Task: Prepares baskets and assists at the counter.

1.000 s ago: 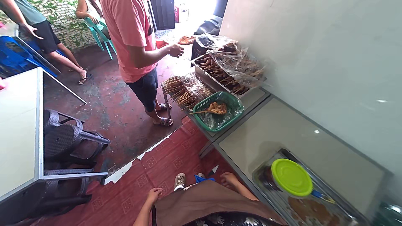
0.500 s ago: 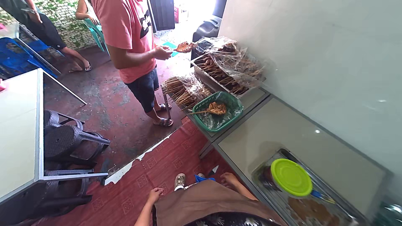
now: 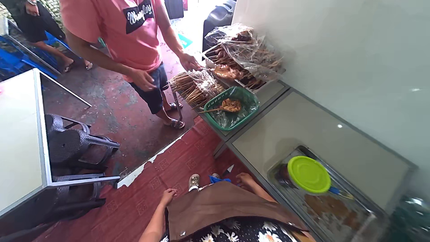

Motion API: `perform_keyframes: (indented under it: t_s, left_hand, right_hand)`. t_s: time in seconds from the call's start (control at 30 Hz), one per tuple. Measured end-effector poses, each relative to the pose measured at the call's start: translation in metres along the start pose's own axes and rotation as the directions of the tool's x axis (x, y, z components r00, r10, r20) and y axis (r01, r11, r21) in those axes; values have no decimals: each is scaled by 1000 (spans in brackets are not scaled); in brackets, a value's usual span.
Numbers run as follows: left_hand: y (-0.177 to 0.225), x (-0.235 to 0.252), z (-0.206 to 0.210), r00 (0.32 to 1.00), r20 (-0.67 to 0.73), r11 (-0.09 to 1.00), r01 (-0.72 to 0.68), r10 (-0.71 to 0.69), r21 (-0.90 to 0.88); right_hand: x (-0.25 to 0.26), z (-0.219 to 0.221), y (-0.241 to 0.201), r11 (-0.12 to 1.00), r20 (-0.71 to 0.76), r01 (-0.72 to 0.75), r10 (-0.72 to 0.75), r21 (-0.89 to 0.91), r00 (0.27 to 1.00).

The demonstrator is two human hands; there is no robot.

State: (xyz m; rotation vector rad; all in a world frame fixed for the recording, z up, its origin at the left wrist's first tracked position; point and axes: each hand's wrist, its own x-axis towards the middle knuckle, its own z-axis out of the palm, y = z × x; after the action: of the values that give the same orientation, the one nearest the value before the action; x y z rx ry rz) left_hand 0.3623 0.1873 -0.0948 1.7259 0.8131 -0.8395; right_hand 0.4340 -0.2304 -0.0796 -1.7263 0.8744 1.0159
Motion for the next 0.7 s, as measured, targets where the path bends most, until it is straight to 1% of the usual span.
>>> perform_keyframes:
  t_s: [0.13,0.2,0.27,0.3,0.37,0.43,0.5,0.53,0.63,0.7]
  left_hand:
    - [5,-2,0,1000,17,999,12,-13,41]
    - [6,-1,-1,1000,21,997,14,-16,70]
    - [8,-2,-1,1000,16,996,11,-12,90]
    - [11,-4,0,1000,11,996,14,-15,87]
    - [18,-8,0,1000,1,998,16,-16,63]
    - [25,-12,1,1000,-8,998,23,-22,64]
    - [30,-16,3,999,-25,997,33,-31,68]
    - [33,-20,3,999,-33,997,36,-34,62]
    - [34,-32,3,997,-71,999,31,-29,23]
    - [27,-36,4,994,-102,999,30,-33,-33]
  right_hand:
    - [-5,-1,-5,1000,10,14,-14,0,1000]
    - [-7,0,-17,998,13,63,-64,24,998]
    - [-15,-2,-35,984,9,167,-168,64,986]
    - [-19,-3,-45,968,-17,235,-235,91,972]
    - [-29,-7,-72,913,-115,380,-365,152,924]
    - [-37,-14,-100,848,-221,485,-442,211,869]
    - [-38,-24,-127,798,-303,534,-455,278,837]
    - [-37,-30,-141,781,-331,538,-441,317,834]
    - [-33,-46,-181,755,-349,484,-352,442,869]
    - [-23,-53,-202,751,-354,446,-297,487,887]
